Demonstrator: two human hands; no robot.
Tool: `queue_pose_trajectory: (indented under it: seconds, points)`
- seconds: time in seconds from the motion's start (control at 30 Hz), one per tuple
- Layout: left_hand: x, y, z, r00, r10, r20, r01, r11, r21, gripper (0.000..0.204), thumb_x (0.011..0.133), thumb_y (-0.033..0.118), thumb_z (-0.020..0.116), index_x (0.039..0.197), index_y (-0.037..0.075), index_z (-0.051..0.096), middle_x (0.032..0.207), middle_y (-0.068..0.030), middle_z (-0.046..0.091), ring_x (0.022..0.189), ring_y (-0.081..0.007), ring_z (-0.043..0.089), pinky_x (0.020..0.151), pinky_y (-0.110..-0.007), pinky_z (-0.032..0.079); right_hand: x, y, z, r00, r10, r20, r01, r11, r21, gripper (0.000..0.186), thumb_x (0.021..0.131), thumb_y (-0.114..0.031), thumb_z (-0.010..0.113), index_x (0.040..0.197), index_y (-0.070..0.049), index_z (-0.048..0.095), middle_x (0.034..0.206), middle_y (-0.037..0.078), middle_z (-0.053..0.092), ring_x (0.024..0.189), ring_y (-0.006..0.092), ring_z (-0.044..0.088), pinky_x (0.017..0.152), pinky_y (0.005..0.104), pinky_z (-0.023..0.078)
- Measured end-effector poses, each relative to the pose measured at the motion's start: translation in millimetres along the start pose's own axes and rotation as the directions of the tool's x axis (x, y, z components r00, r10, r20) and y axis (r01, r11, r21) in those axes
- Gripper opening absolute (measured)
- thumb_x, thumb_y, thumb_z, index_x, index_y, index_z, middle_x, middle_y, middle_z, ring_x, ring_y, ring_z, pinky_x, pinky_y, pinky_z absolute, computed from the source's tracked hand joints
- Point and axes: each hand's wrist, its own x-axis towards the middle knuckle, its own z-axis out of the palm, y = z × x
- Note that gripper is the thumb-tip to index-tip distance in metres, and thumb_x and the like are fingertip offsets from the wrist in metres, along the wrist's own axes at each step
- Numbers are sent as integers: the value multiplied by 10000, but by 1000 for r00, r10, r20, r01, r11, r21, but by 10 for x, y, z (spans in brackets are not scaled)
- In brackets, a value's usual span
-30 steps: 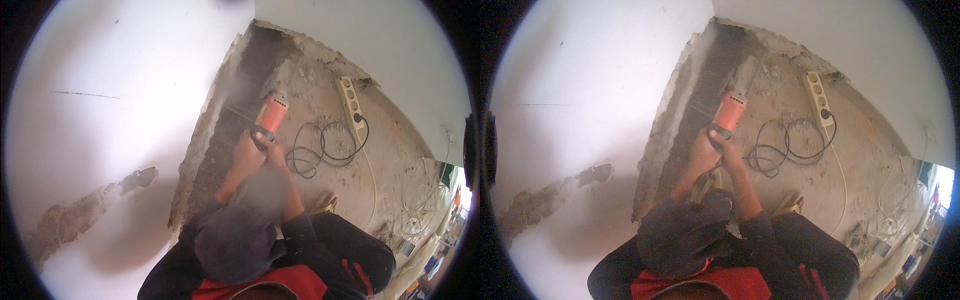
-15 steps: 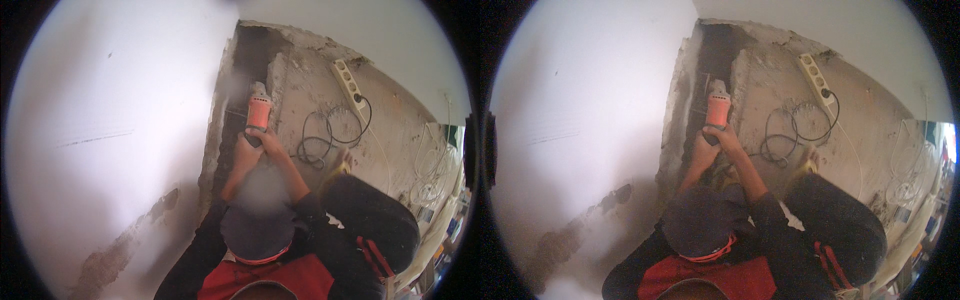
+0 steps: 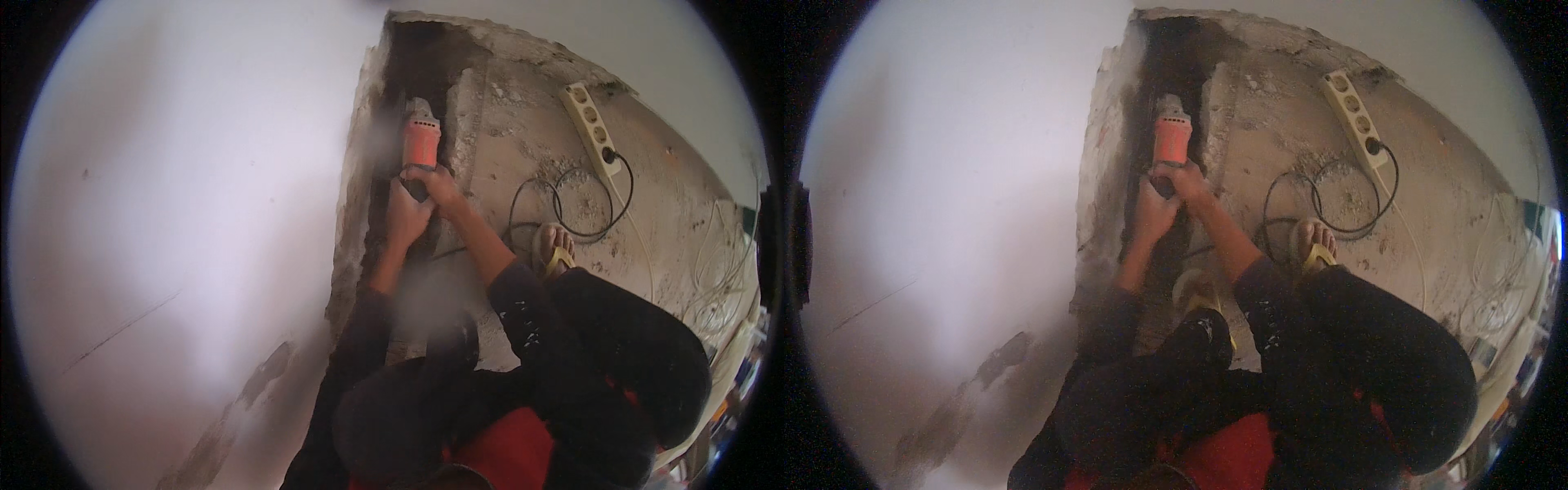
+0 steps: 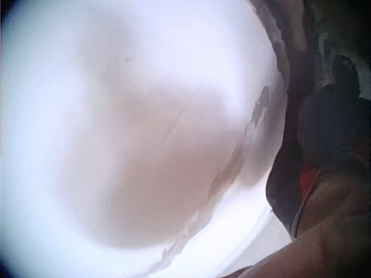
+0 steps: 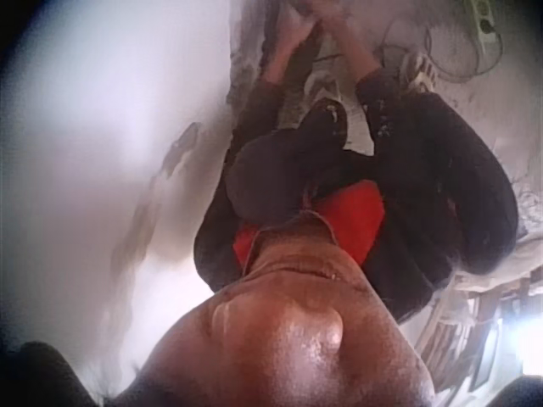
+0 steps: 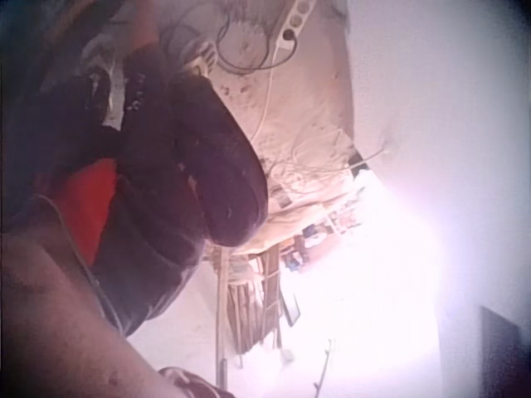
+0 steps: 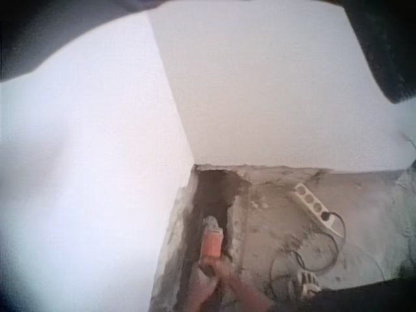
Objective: The person plugs in an angle grinder and cuts a vertical groove into a concrete wall. They handle the power cord and extension strip, then operate the grinder against the wall surface, creating sparks and debris.
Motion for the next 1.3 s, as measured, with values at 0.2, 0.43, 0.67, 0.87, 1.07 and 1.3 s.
queue_pose_trajectory:
  seconds: [0.2,0.43,0.67,0.87,1.07,1.3]
  points:
    - [243,-136,-31,999,44,21,-44,999,-4,786,770,377,752,1280,-78,363,1185,-325,552,1141,-461,539,909,-468,446,227,-31,18,990,-141,28,142,987,-76,405,704,-273,768,954,23,650,929,97,661,878,199,621,823,342,476]
    - [418,-280,130,997,73,-12,-74,997,-34,764,772,330,760,1288,-64,358,1220,-317,524,1166,-445,522,945,-463,423,359,-82,29,995,-100,20,99,995,23,608,695,-212,760,1208,-1,510,1087,107,598,1033,233,571,936,373,420]
    - [501,-468,264,984,163,-69,-169,981,-98,760,753,327,782,1253,-62,363,1150,-314,542,1076,-475,552,869,-483,454,420,-60,-6,990,-128,51,129,991,-20,598,687,-206,763,1191,3,518,1077,105,598,1017,219,571,937,360,428]
    - [522,-496,256,990,137,-44,-139,988,-63,766,767,346,768,1265,-65,357,1154,-319,540,1092,-477,545,889,-482,451,504,30,-12,995,-96,4,96,995,-5,596,693,-192,755,1200,4,509,1072,97,595,983,210,572,917,352,436]
    - [514,-525,262,994,102,-36,-104,992,-71,768,763,341,777,1268,-69,368,1199,-299,529,1139,-425,537,927,-459,432,522,55,-20,997,-78,24,78,997,-22,658,687,-195,760,1244,-4,467,1103,103,574,987,232,574,922,366,447]
    - [530,-534,276,992,121,-46,-125,987,-98,762,758,339,779,1264,-60,373,1206,-294,525,1133,-433,541,912,-460,446,608,117,-43,996,-73,56,76,996,-56,648,693,-203,757,1240,-11,469,1091,103,584,1007,228,581,924,380,463]
